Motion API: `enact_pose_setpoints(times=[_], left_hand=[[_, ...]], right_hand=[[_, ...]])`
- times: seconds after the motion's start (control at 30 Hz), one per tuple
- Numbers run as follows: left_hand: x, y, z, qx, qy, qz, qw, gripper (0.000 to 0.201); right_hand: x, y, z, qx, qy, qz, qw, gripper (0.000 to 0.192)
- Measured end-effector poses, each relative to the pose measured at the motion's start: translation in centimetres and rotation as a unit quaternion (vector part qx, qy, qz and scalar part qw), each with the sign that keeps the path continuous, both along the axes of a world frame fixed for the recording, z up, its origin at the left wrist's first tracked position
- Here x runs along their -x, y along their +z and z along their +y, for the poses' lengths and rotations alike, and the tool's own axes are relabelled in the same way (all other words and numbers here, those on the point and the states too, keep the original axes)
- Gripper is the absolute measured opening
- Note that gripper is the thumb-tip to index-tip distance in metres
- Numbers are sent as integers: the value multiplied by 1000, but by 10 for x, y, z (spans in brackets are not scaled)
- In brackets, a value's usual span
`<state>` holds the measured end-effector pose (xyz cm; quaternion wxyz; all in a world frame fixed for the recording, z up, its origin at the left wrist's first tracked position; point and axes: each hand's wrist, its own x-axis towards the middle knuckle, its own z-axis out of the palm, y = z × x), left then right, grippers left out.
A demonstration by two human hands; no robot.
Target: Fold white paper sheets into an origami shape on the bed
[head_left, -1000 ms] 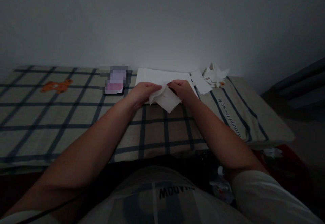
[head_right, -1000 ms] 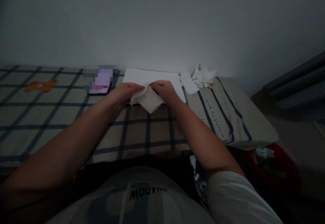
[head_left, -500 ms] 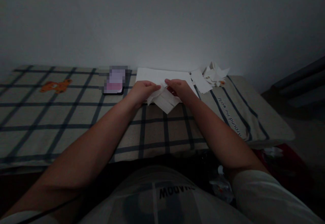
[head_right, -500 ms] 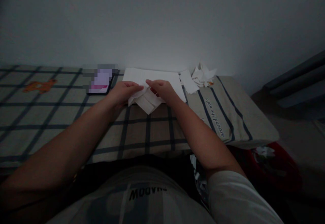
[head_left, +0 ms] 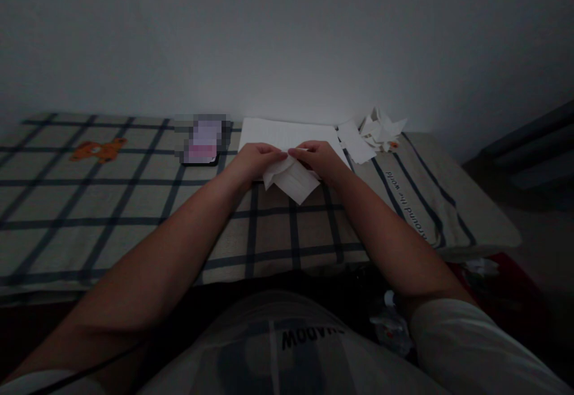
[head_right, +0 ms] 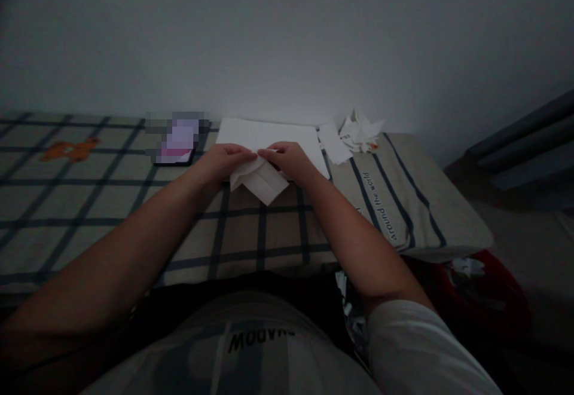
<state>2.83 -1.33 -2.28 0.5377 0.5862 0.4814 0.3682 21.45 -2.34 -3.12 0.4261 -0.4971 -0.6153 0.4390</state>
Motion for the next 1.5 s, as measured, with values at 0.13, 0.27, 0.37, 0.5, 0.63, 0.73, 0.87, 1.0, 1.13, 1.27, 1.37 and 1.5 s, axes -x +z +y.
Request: enact_pose_setpoints(times=[0.13,0.27,0.37,0.5,0.63,0.73,0.87,1.0,1.13,1.27,1.37,1.5], left_hand=[[0,1,-1,-14,6,-1,1000,26],[1,1,-1,-17,1,-13,1000,28],[1,1,-1,-27,7,-2,1000,27],[1,2,-2,-34,9,4,999,23],[0,3,-3,-28,16,-1,999,19],[-1,2,-3,-21,22,-4,1000,18],[-2,3,-4,-37,25,-8,999,22],[-1,3,-4,-41,20,2,999,24],[0,0,-2,-82,28,17,996,22],[-2,-3,-1,-92,36,13,995,21],[-3,-3,-1,-92,45,16,995,19],[-4,-5,-1,-106,35,17,994,20]], right_hand=[[0,0,0,6,2,1,1000,29],[1,0,0,14,4,23,1000,28],[1,-1,1,21,13,60,998,24],[4,-1,-1,42,13,89,995,21],[5,0,-3,61,15,97,993,19],[4,-1,-3,53,28,101,993,19],[3,-1,-2,25,38,95,994,18],[3,-1,-2,25,33,81,996,18],[4,-2,-2,53,32,84,995,20],[4,-2,-2,52,38,86,994,20],[3,-1,-2,47,39,80,995,20],[3,0,-2,41,37,76,996,20]])
